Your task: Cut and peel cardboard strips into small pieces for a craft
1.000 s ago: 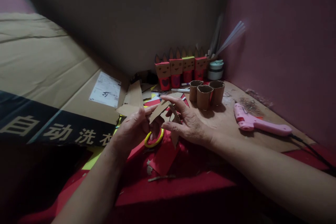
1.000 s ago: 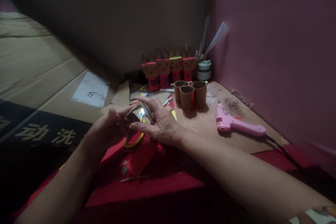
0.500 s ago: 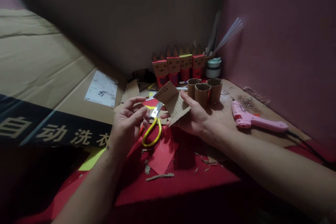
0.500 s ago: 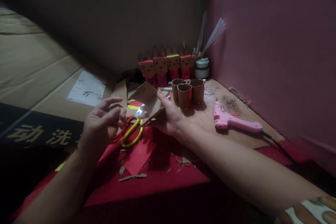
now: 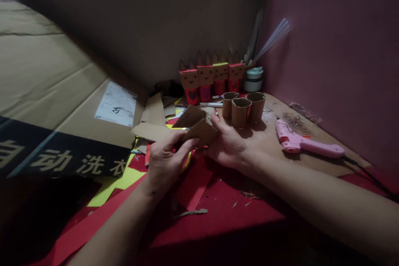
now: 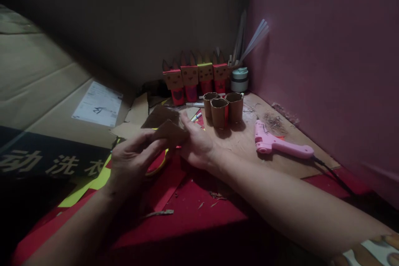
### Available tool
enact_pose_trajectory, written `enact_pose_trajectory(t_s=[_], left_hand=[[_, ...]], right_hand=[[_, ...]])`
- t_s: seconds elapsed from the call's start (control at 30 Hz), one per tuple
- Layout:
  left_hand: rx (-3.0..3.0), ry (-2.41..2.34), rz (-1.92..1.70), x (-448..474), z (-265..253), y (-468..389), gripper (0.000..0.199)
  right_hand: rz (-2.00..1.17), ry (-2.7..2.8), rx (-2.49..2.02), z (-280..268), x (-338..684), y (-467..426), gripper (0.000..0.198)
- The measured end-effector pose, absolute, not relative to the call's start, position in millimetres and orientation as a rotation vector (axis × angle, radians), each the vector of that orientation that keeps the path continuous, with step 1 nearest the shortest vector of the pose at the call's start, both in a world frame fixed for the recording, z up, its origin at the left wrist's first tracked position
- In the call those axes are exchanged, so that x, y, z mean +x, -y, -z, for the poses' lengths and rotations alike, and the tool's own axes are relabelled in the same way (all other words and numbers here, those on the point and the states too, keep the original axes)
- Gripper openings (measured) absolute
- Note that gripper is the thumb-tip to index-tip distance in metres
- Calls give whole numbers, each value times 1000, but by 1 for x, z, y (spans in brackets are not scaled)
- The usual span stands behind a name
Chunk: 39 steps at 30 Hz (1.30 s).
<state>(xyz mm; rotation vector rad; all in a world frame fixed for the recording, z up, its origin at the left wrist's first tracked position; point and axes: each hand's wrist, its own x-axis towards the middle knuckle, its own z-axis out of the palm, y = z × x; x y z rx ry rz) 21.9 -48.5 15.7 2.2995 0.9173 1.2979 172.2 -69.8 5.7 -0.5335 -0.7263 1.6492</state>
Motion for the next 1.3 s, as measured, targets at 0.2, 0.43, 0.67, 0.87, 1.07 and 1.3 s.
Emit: enact_pose_trajectory(t_s=[0.2,0.43,0.67,0.87,1.07,1.3], left_hand=[[2123,-1232,-1167,22,-18,44,21],[2184,-1341,-1490,22,-8,38,56],[2007,-947,-1254,16,-15,31,77],[2455,-716,-950,12,-18,31,48],[2963,-706,-877,9,-8,23,62],[3181,-697,-910,13,-9,31,60]], right_hand=[[-1690,828,-390,-2,170,77,32],[-1744,807,-405,2,171,72,19],[-1791,728,-385,2,172,71,21],[-1826,660,-285,-2,177,66,43],[-1901,527,-317,-10,184,66,62],[-1910,489,-325,-11,181,67,60]])
